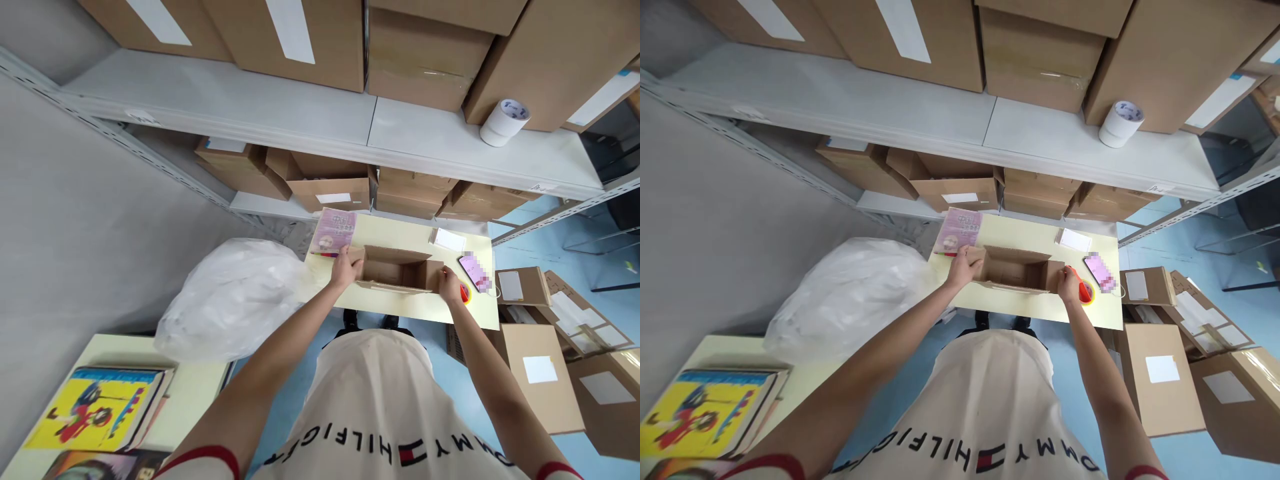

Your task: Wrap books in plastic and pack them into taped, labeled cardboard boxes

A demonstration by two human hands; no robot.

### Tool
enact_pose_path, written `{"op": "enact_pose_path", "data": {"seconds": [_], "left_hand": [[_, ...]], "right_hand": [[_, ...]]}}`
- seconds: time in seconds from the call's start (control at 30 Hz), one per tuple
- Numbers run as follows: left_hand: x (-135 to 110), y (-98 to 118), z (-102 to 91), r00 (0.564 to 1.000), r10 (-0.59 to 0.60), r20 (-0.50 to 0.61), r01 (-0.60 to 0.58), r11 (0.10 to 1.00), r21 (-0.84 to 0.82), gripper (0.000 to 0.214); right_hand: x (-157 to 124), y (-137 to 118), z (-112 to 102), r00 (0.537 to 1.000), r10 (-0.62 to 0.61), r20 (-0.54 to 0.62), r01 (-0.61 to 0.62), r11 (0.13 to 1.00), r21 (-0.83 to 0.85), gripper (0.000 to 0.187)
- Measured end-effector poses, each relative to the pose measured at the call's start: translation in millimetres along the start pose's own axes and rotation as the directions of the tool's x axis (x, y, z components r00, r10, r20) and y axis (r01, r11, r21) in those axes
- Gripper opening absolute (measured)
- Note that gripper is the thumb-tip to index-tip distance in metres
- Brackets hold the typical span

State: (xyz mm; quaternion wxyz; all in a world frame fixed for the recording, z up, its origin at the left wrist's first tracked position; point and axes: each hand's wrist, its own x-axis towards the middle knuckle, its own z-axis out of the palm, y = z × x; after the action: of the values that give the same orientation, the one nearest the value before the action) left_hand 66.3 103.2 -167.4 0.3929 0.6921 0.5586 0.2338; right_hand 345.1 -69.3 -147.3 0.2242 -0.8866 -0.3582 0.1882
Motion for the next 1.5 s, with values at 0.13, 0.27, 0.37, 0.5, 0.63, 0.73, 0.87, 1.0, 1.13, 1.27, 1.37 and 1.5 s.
{"op": "enact_pose_path", "data": {"seconds": [0.13,0.27,0.37,0.5,0.63,0.73,0.87,1.0,1.13,1.27,1.37,1.5], "left_hand": [[-14.8,16.9,-9.4,0.984,0.164,0.069,-0.178,0.876,0.448,0.043],[-21.7,32.2,-25.3,0.926,0.043,0.376,-0.277,0.754,0.596,0.044],[-25.1,31.8,-28.4,0.809,-0.214,0.548,-0.183,0.794,0.580,0.082],[-41.1,19.6,-11.8,0.726,-0.242,0.643,-0.172,0.842,0.511,0.141],[-52.2,7.0,9.8,0.844,-0.155,0.513,-0.148,0.853,0.501,0.150],[-46.7,2.1,14.9,0.856,-0.114,0.504,-0.158,0.872,0.464,0.145],[-32.7,1.1,14.8,0.855,-0.089,0.512,-0.164,0.888,0.430,0.144],[-25.3,-1.3,20.1,0.866,-0.073,0.495,-0.138,0.916,0.377,0.143],[-23.1,-10.3,26.2,0.882,-0.029,0.470,-0.123,0.949,0.290,0.136],[-20.3,-22.5,27.0,0.887,0.036,0.461,-0.137,0.973,0.187,0.134],[-19.6,-31.4,27.4,0.891,0.083,0.446,-0.149,0.982,0.116,0.133],[-24.4,-43.4,31.8,0.904,0.090,0.419,-0.111,0.994,0.026,0.130]], "right_hand": [[-9.2,-5.8,2.4,0.991,-0.123,-0.044,0.115,0.981,-0.159,0.038],[-18.0,-17.1,-12.2,0.917,-0.255,0.305,0.337,0.906,-0.255,0.031],[-19.3,-18.6,-15.3,0.851,-0.223,0.475,0.345,0.920,-0.185,0.048],[-24.6,-7.7,2.0,0.817,-0.223,0.532,0.366,0.913,-0.180,0.104],[-26.0,2.9,12.7,0.839,-0.304,0.452,0.454,0.848,-0.273,0.127],[-12.9,3.3,3.6,0.799,-0.424,0.428,0.568,0.765,-0.303,0.128],[17.6,-1.4,-4.9,0.757,-0.418,0.502,0.596,0.756,-0.269,0.139],[42.8,1.9,5.9,0.742,-0.379,0.552,0.538,0.829,-0.153,0.151],[52.4,10.5,14.9,0.747,-0.359,0.559,0.470,0.880,-0.063,0.148],[44.7,14.0,15.6,0.767,-0.377,0.519,0.454,0.891,-0.025,0.148],[25.3,11.7,13.7,0.822,-0.311,0.477,0.421,0.896,-0.143,0.138],[-13.8,-9.4,12.9,0.888,-0.293,0.355,0.421,0.829,-0.369,0.103]]}}
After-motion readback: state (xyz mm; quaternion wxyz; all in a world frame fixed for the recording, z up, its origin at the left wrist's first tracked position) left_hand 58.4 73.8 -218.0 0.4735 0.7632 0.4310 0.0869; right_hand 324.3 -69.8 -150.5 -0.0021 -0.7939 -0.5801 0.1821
